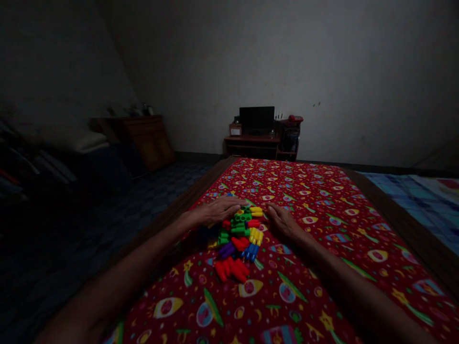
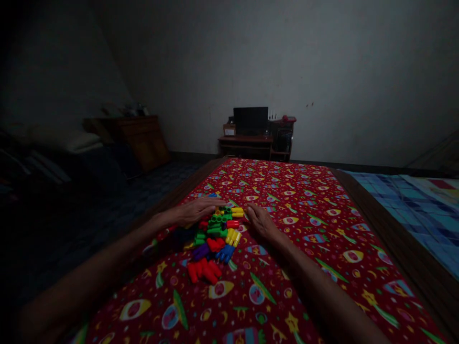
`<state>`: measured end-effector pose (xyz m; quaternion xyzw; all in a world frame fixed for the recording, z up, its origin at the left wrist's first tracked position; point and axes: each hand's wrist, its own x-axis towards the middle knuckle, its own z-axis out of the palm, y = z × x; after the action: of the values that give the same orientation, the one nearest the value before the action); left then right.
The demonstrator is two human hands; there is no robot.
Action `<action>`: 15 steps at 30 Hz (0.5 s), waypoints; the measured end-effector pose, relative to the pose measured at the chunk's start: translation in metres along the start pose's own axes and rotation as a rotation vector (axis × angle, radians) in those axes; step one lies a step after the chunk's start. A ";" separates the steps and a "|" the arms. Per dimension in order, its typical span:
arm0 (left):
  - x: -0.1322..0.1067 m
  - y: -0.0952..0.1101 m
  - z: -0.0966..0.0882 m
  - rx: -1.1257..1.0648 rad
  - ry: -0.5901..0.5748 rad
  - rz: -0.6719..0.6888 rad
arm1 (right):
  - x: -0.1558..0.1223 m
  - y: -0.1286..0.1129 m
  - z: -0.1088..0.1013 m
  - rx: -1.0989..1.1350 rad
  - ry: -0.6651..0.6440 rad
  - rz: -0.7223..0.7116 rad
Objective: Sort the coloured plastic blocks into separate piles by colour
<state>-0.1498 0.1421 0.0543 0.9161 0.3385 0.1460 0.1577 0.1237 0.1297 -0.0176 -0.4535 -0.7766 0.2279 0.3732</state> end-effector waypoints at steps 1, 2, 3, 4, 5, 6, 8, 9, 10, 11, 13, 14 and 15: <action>-0.015 0.006 0.002 0.078 0.059 -0.040 | -0.004 0.003 -0.010 -0.035 0.023 0.015; -0.028 0.013 0.005 0.157 0.121 -0.084 | -0.009 0.008 -0.022 -0.081 0.049 0.037; -0.040 0.021 0.010 0.232 0.179 -0.120 | -0.017 0.015 -0.036 -0.137 0.080 0.066; -0.050 0.031 0.016 0.296 0.216 -0.137 | -0.027 0.023 -0.051 -0.196 0.094 0.105; -0.057 0.044 0.024 0.342 0.228 -0.122 | -0.038 0.033 -0.067 -0.265 0.089 0.152; -0.061 0.058 0.033 0.371 0.216 -0.079 | -0.052 0.043 -0.082 -0.341 0.090 0.191; -0.063 0.086 0.056 0.395 0.121 0.072 | -0.082 0.067 -0.108 -0.485 0.109 0.243; -0.062 0.097 0.067 0.399 0.087 0.127 | -0.097 0.079 -0.118 -0.559 0.121 0.258; -0.059 0.106 0.077 0.401 0.059 0.171 | -0.112 0.091 -0.127 -0.636 0.139 0.264; -0.056 0.110 0.085 0.407 0.054 0.186 | -0.126 0.102 -0.134 -0.710 0.137 0.258; -0.050 0.108 0.093 0.431 0.073 0.158 | -0.148 0.122 -0.146 -0.807 0.114 0.222; -0.048 0.102 0.094 0.449 0.090 0.129 | -0.157 0.129 -0.152 -0.837 0.097 0.205; -0.046 0.095 0.092 0.466 0.104 0.103 | -0.163 0.134 -0.156 -0.856 0.082 0.191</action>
<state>-0.0940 0.0256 -0.0002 0.9350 0.3237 0.1189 -0.0833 0.3688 0.0549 -0.0751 -0.6455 -0.7404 -0.0992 0.1593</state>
